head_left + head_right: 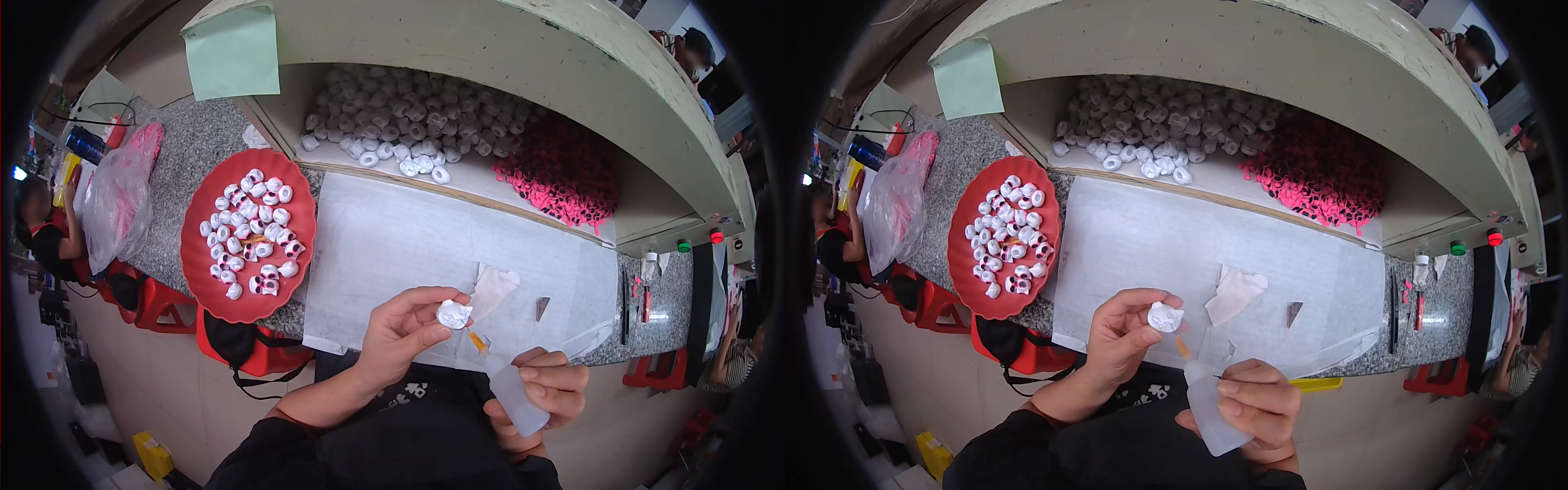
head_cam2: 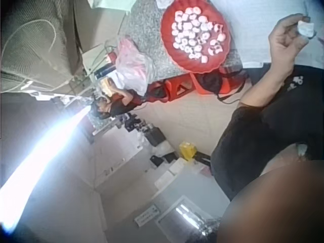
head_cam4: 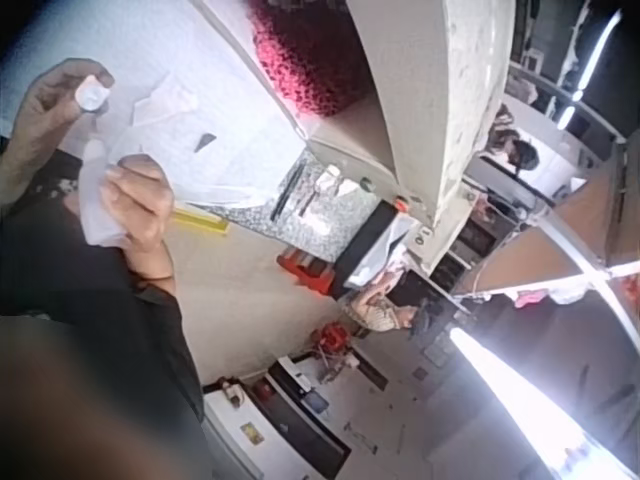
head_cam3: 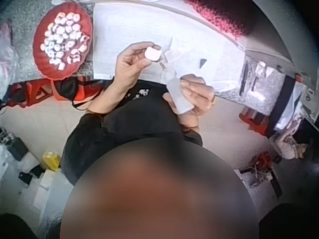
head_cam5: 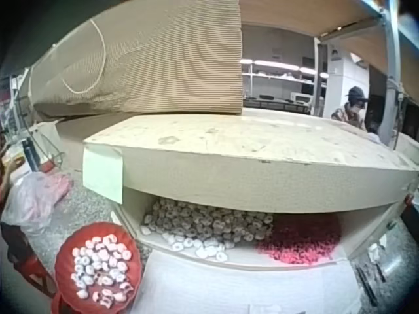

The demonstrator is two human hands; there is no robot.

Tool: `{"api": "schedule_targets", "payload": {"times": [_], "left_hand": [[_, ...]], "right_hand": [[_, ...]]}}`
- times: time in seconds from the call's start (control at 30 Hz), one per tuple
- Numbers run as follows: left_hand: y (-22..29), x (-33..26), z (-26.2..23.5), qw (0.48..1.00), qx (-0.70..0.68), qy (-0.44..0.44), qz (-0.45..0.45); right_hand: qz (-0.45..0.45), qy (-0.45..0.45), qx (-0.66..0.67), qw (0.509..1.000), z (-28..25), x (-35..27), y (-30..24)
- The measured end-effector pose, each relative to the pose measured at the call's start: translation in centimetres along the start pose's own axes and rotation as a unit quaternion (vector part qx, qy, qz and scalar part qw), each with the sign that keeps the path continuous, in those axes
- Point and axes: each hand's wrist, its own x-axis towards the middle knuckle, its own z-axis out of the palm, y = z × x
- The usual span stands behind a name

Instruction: Applying adhesive or slip to small ceramic components for assembly on a workbench.

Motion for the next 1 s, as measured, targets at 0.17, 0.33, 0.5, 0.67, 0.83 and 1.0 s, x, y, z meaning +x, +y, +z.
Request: {"api": "schedule_targets", "payload": {"times": [0.17, 0.33, 0.5, 0.67, 0.83, 1.0], "left_hand": [[0.00, -0.02, 0.37, 0.998, 0.034, 0.040, -0.019], [0.02, -0.09, 0.46, 0.998, 0.038, 0.039, -0.014], [-0.08, -0.06, 0.31, 0.993, 0.105, 0.024, 0.044], [0.17, -0.21, 0.11, 0.954, 0.286, -0.004, 0.090], [0.06, -0.38, 0.15, 0.957, 0.277, 0.018, 0.079], [-0.22, -0.32, 0.22, 0.966, 0.246, 0.024, 0.069]], "right_hand": [[0.003, -0.012, 0.004, 1.000, 0.04, -0.16, 0.01], [-0.007, -0.068, 0.011, 0.998, -0.52, 0.45, -0.05], [-0.013, -0.066, 0.010, 0.998, -0.37, 0.50, 0.05], [-0.010, -0.067, 0.014, 0.998, -0.25, 0.16, 0.18], [0.012, -0.031, 0.004, 0.999, -0.30, -0.13, -0.03], [-0.018, -0.045, -0.011, 0.999, -0.52, 0.16, 0.43]]}}
